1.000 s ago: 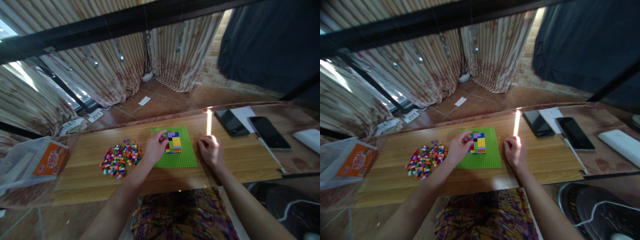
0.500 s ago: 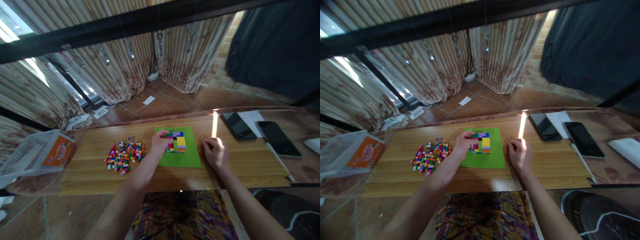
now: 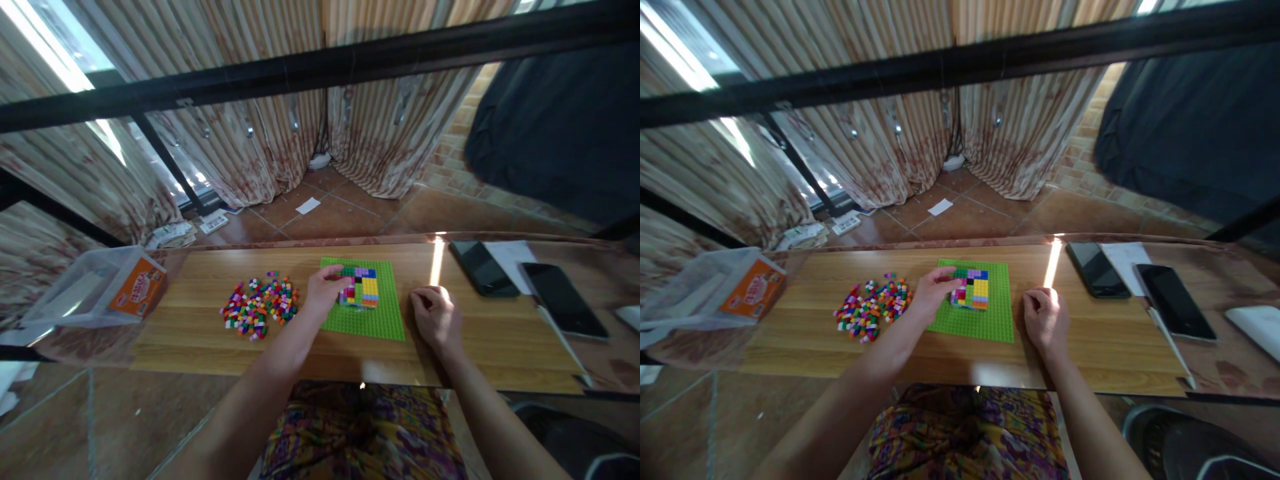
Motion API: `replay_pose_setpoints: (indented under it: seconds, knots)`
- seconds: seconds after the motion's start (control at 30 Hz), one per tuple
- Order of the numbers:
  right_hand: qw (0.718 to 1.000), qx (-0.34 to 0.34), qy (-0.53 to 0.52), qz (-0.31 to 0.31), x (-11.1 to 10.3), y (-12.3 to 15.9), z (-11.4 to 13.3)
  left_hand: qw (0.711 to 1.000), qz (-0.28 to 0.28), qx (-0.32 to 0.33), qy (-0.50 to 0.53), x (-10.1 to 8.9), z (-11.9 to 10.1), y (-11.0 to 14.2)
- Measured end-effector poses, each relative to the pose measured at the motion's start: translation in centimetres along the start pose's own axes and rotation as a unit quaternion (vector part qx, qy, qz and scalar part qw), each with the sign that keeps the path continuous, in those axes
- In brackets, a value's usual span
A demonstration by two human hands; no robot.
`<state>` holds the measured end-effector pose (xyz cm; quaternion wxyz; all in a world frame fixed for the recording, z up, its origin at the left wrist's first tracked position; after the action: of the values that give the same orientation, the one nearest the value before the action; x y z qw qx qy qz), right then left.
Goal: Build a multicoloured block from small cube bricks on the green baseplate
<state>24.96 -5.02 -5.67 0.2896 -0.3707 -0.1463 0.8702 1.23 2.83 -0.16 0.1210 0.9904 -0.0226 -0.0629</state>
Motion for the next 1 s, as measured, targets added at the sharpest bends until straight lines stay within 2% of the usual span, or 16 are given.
replay_pose_setpoints:
  seconds: [0.13, 0.3, 0.4, 0.5, 0.6, 0.73, 0.87, 1.0]
  knots:
    - [1.000, 0.002, 0.004, 0.000, 0.0, 0.0, 0.0, 0.997, -0.052, 0.053, 0.010, -4.4, 0.3, 1.9]
    - [1.000, 0.011, 0.022, 0.000, -0.3, 0.2, 0.0, 0.992, -0.111, 0.043, -0.027, -12.2, 2.4, 4.5]
    - [0.999, 0.008, 0.044, 0.005, -0.3, 0.3, -0.4, 0.981, -0.169, 0.054, -0.084, -16.6, 3.7, 5.4]
    - [0.998, 0.006, 0.059, -0.002, -0.4, 0.3, -0.9, 0.957, -0.209, 0.058, -0.190, -19.5, 4.3, 5.5]
    - [0.997, 0.015, 0.076, 0.006, -0.4, 0.3, -1.3, 0.919, -0.220, 0.089, -0.316, -20.4, 4.0, 5.1]
    - [0.996, 0.013, 0.086, 0.016, -0.5, 0.3, -1.4, 0.866, -0.186, 0.142, -0.441, -19.3, 3.2, 4.1]
    - [0.996, 0.018, 0.085, 0.012, -0.6, 0.4, -1.3, 0.839, -0.148, 0.146, -0.503, -18.1, 3.2, 3.5]
    - [0.995, 0.009, 0.094, 0.020, -0.7, 0.3, -1.2, 0.827, -0.132, 0.140, -0.528, -18.2, 3.5, 3.4]
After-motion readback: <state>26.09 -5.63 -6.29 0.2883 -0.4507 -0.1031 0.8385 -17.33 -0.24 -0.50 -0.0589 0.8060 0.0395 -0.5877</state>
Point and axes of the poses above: each hand's wrist, its own y-axis away from the middle knuckle, its own x-axis out of the palm, z = x × y, the point moved 2 cm from there along -y, towards the middle knuckle, and after that the axes turned 9 degrees about -y, right-handed, at the moved point
